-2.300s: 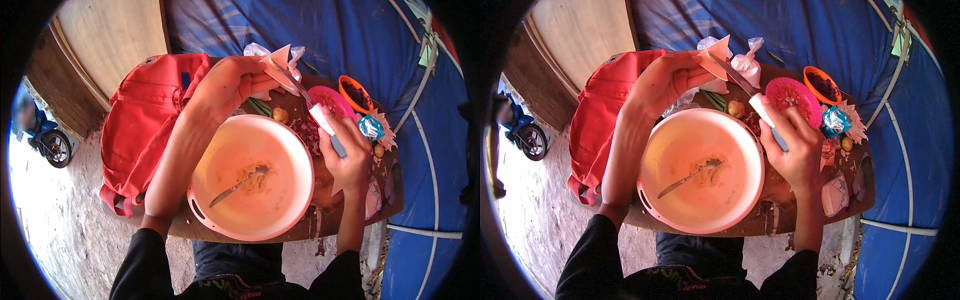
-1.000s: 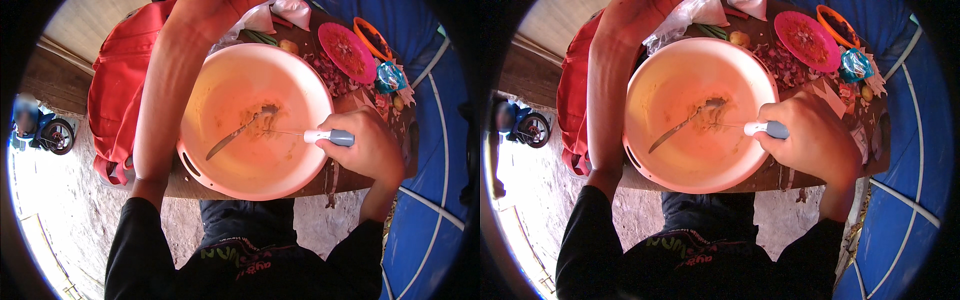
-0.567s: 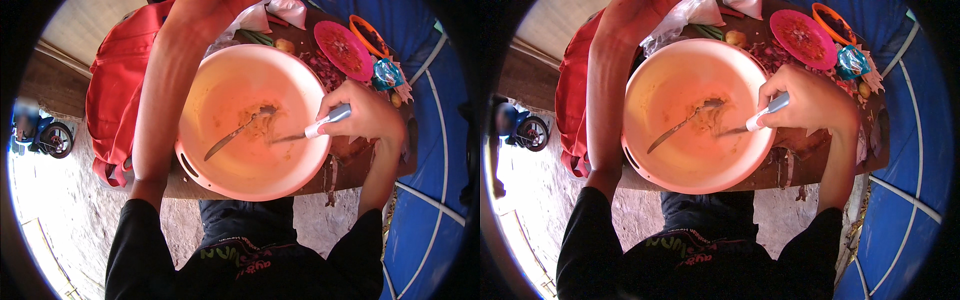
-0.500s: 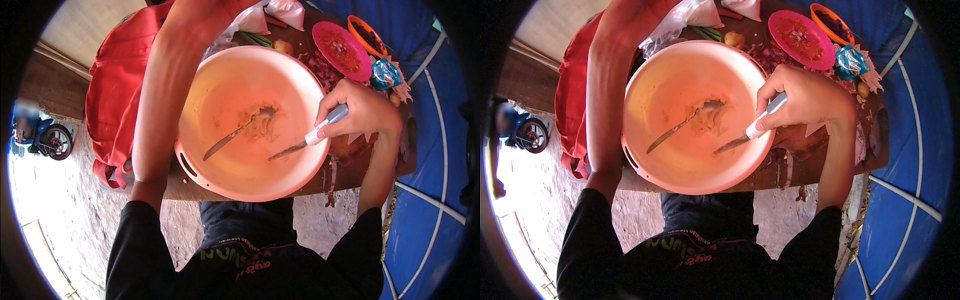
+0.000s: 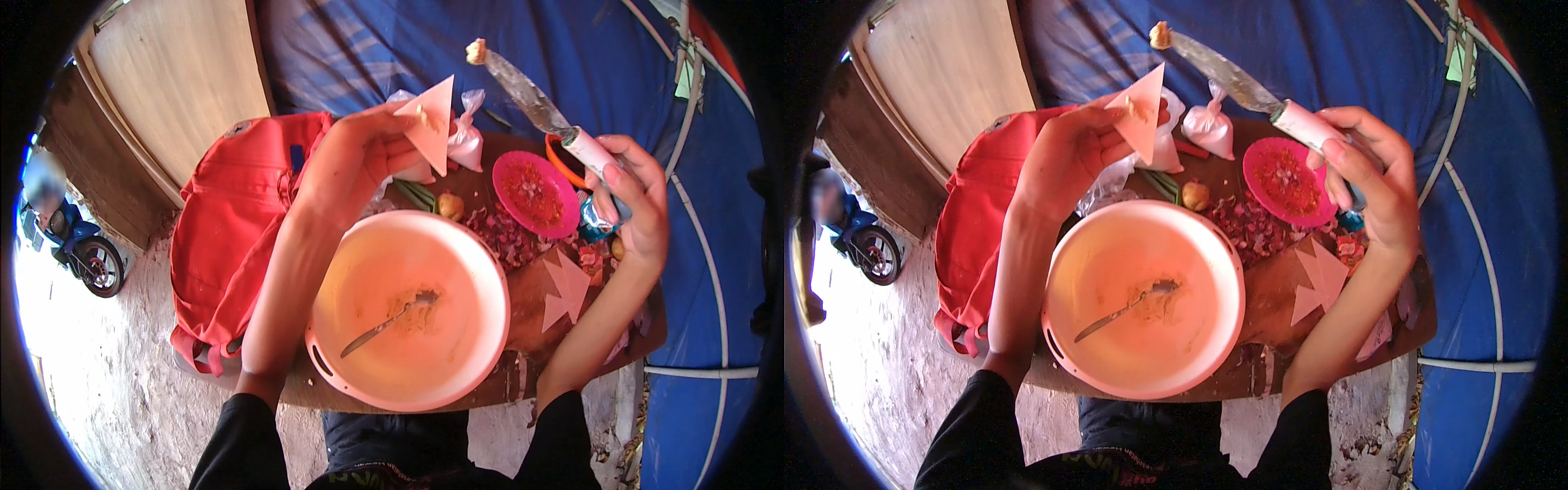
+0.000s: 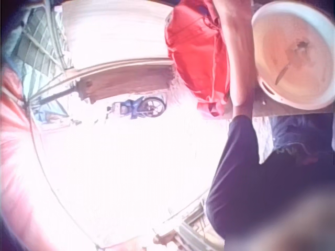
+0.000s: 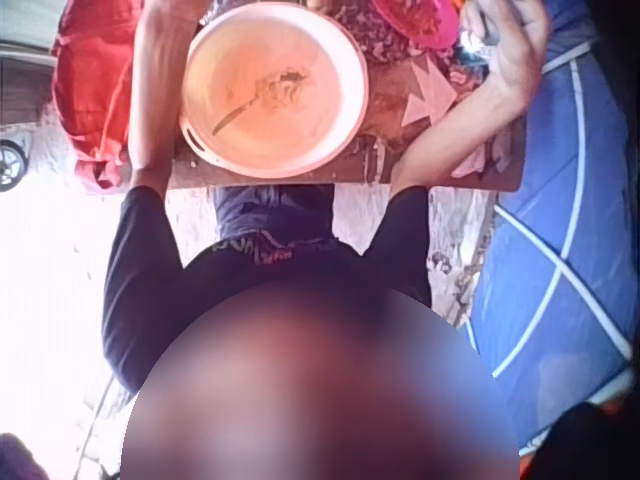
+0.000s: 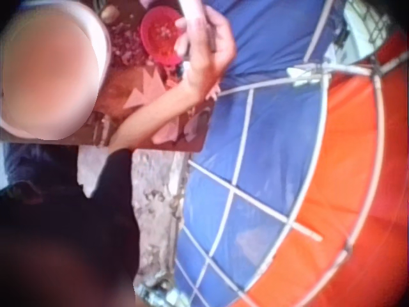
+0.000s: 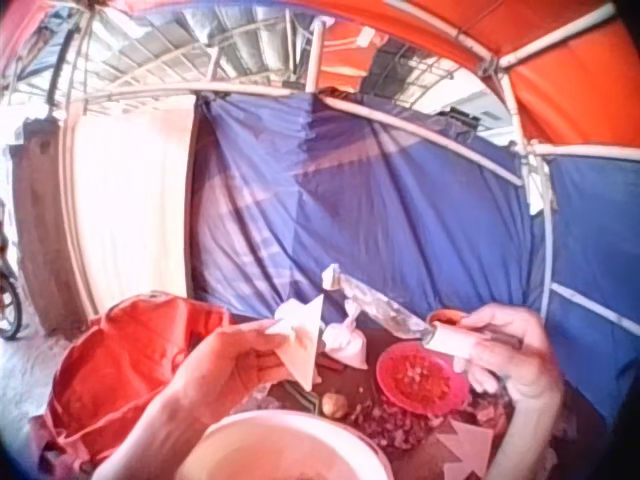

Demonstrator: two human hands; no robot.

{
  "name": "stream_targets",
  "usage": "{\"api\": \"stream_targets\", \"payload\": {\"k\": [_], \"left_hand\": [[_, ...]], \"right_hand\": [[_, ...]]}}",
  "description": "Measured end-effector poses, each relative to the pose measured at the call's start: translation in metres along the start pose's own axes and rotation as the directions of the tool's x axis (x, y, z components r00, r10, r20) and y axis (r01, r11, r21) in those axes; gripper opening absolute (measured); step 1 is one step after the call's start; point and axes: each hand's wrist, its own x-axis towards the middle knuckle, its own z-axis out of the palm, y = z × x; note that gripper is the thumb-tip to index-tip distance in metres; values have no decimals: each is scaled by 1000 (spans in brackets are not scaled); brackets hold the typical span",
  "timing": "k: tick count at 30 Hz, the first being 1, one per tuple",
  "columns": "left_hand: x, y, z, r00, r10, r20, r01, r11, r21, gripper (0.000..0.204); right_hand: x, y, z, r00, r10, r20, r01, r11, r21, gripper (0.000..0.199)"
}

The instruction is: The person uses a knife to scoop a brown paste from a bowl and spreads it onto small triangular wrappers. They then fold the wrappers into sealed packets and place them on the table. The process is repeated multiple times with consistent hand movements.

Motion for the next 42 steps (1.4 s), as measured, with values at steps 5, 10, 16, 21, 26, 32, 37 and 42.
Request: {"api": "stream_targets", "payload": {"k": [5,10,16,21,26,32,37,42], "left_hand": [[-11,9,9,999,15,-37,-14,1000,7,47],[-19,16,14,998,17,-57,-16,1000,20,48],[-22,19,15,999,40,-37,-41,999,-26,52],[-21,20,14,999,34,42,-29,994,-107,55],[-19,16,13,999,-11,30,16,982,-191,48],[-15,14,10,999,-11,33,19,970,-244,46],[-13,19,2,999,48,16,-42,966,-255,45],[-8,16,-5,995,96,27,-85,960,-266,37]], "right_hand": [[-3,-17,24,997,-25,-78,4,964,-264,33],[-6,-24,36,988,-133,-85,94,928,-359,27],[-10,-27,42,987,-162,-19,140,900,-412,25],[-9,-22,54,983,-182,-20,152,872,-465,24],[-11,-27,61,965,-261,32,218,723,-655,23],[-18,-31,66,949,-316,21,228,637,-736,23],[-19,-34,58,950,-311,-14,193,625,-757,20],[-35,-42,54,999,31,16,-16,812,-584,18]]}}
